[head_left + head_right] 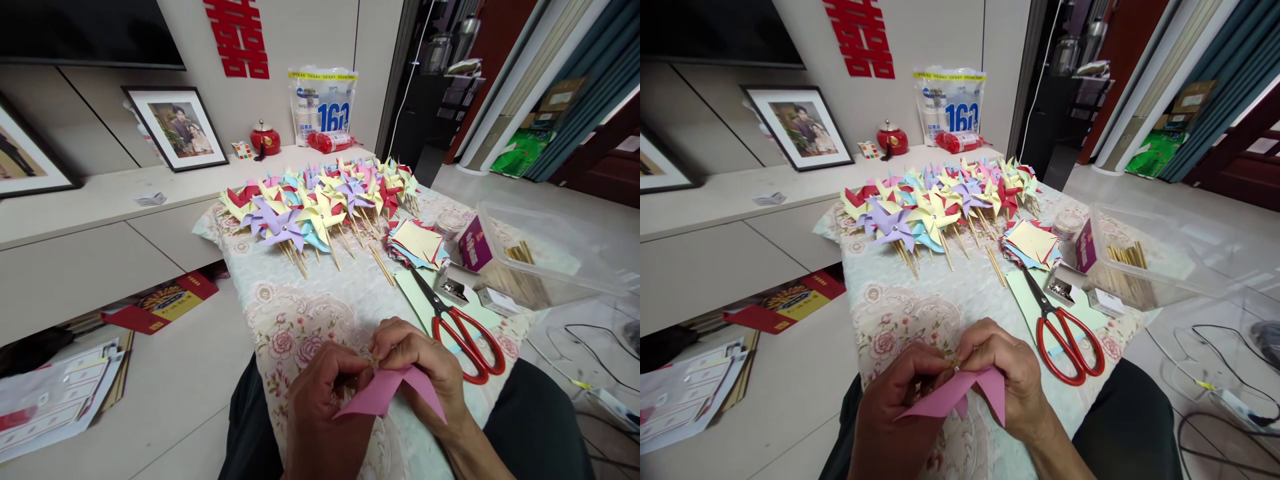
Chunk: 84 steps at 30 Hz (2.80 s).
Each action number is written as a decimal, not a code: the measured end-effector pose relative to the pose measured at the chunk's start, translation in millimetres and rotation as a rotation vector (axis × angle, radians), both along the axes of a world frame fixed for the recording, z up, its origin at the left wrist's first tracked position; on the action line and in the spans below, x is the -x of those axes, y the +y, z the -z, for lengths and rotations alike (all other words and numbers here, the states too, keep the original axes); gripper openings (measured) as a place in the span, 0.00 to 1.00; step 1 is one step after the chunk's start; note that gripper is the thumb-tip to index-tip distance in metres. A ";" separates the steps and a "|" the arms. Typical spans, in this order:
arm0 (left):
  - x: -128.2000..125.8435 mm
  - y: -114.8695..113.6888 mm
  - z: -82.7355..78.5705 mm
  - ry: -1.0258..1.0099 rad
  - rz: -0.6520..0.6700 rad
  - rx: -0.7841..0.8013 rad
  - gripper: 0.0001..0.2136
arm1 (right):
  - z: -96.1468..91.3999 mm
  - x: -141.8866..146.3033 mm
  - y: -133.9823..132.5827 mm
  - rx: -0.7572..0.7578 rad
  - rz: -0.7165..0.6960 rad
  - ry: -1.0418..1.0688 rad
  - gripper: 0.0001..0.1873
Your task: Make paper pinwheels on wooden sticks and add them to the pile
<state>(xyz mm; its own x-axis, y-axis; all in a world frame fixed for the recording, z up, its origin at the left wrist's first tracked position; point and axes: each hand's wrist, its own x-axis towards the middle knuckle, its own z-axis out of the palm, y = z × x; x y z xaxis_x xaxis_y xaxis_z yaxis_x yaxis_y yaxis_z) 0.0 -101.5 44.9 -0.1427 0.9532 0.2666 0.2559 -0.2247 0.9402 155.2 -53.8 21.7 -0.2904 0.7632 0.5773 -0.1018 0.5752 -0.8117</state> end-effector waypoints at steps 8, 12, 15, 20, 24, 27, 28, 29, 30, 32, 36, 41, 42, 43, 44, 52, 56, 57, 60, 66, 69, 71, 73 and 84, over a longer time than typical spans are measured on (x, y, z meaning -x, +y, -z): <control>-1.5 -3.6 1.0 -0.040 -0.004 0.073 0.05 | 1.4 0.5 -0.8 -0.006 0.012 0.007 0.05; -2.5 -3.7 1.6 -0.058 -0.016 0.072 0.06 | 1.8 1.3 -0.6 -0.025 0.036 0.010 0.06; -2.8 -4.4 3.7 -0.064 0.017 0.047 0.06 | 1.2 1.2 -1.1 -0.025 0.045 0.022 0.05; -3.6 -5.4 5.5 -0.046 0.035 -0.009 0.06 | 0.6 0.2 -1.6 0.018 0.033 0.040 0.03; -2.0 -5.1 2.2 -0.011 0.069 -0.054 0.07 | 0.7 -0.1 -1.4 0.025 0.033 0.071 0.03; -1.2 -4.9 -0.6 0.029 0.080 -0.077 0.08 | 1.2 0.9 -1.6 0.023 0.046 0.090 0.03; -1.6 -4.9 -1.3 0.039 0.075 -0.082 0.09 | 1.4 1.4 -1.6 0.022 0.046 0.091 0.04; -2.2 -4.9 -1.8 0.046 0.071 -0.088 0.09 | 1.7 2.1 -1.7 0.024 0.048 0.097 0.04; -3.0 -5.0 -2.1 0.050 0.069 -0.096 0.09 | 2.0 2.7 -1.7 0.026 0.051 0.111 0.04; -4.8 -5.4 -2.2 0.052 0.063 -0.121 0.09 | 2.6 3.7 -1.9 0.038 0.057 0.146 0.05; -5.4 -5.9 0.0 0.099 0.079 -0.165 0.09 | 1.3 2.6 -2.6 0.046 0.044 0.170 0.05; -4.6 -4.7 1.3 0.139 0.076 -0.156 0.09 | -4.4 -3.1 0.3 -0.010 0.075 0.054 0.07; -4.9 -4.4 0.8 0.136 0.059 -0.154 0.08 | -5.5 -4.2 1.5 -0.030 0.083 0.018 0.08; -5.2 -4.0 0.2 0.133 0.046 -0.152 0.08 | -6.4 -5.3 2.7 -0.048 0.086 -0.016 0.07; -5.5 -3.5 -0.3 0.135 0.054 -0.150 0.07 | -7.1 -6.2 3.7 -0.060 0.085 -0.048 0.07; -10.4 -2.4 3.3 0.136 0.009 -0.099 0.09 | -9.2 -7.3 5.1 -0.048 0.107 -0.192 0.12; -6.5 1.3 0.6 0.094 0.099 0.024 0.10 | -10.4 -7.0 8.2 0.017 0.126 -0.215 0.11; -4.6 2.9 0.2 0.076 0.143 0.089 0.09 | -10.4 -7.1 9.4 0.042 0.120 -0.211 0.10; -0.5 7.6 2.4 -0.017 0.234 0.294 0.05 | -9.1 -6.9 12.2 0.131 0.091 -0.164 0.08; -2.6 15.1 1.5 -0.282 0.152 0.492 0.09 | -5.2 -7.7 9.5 0.387 -0.032 -0.069 0.06; -4.6 17.8 -7.0 -0.484 0.108 0.580 0.11 | -2.4 -10.6 8.0 0.540 -0.065 0.005 0.14; -6.5 19.3 -11.0 -0.659 0.123 0.619 0.12 | 1.4 -12.9 8.5 0.588 -0.057 0.084 0.19; -8.7 20.8 -11.8 -0.788 0.141 0.634 0.12 | 6.4 -14.9 9.6 0.583 -0.031 0.159 0.22; -8.7 33.3 -8.1 -0.855 0.069 0.587 0.10 | 9.2 -16.7 12.6 0.269 0.142 0.081 0.16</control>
<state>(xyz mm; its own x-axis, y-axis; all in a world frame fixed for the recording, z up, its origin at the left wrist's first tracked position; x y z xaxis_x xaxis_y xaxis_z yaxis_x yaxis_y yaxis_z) 8.7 -68.2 53.0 -0.0062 0.9135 -0.4068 -0.5434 0.3385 0.7682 171.9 -41.2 12.5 -0.1310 0.9214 0.3660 -0.1067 0.3539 -0.9292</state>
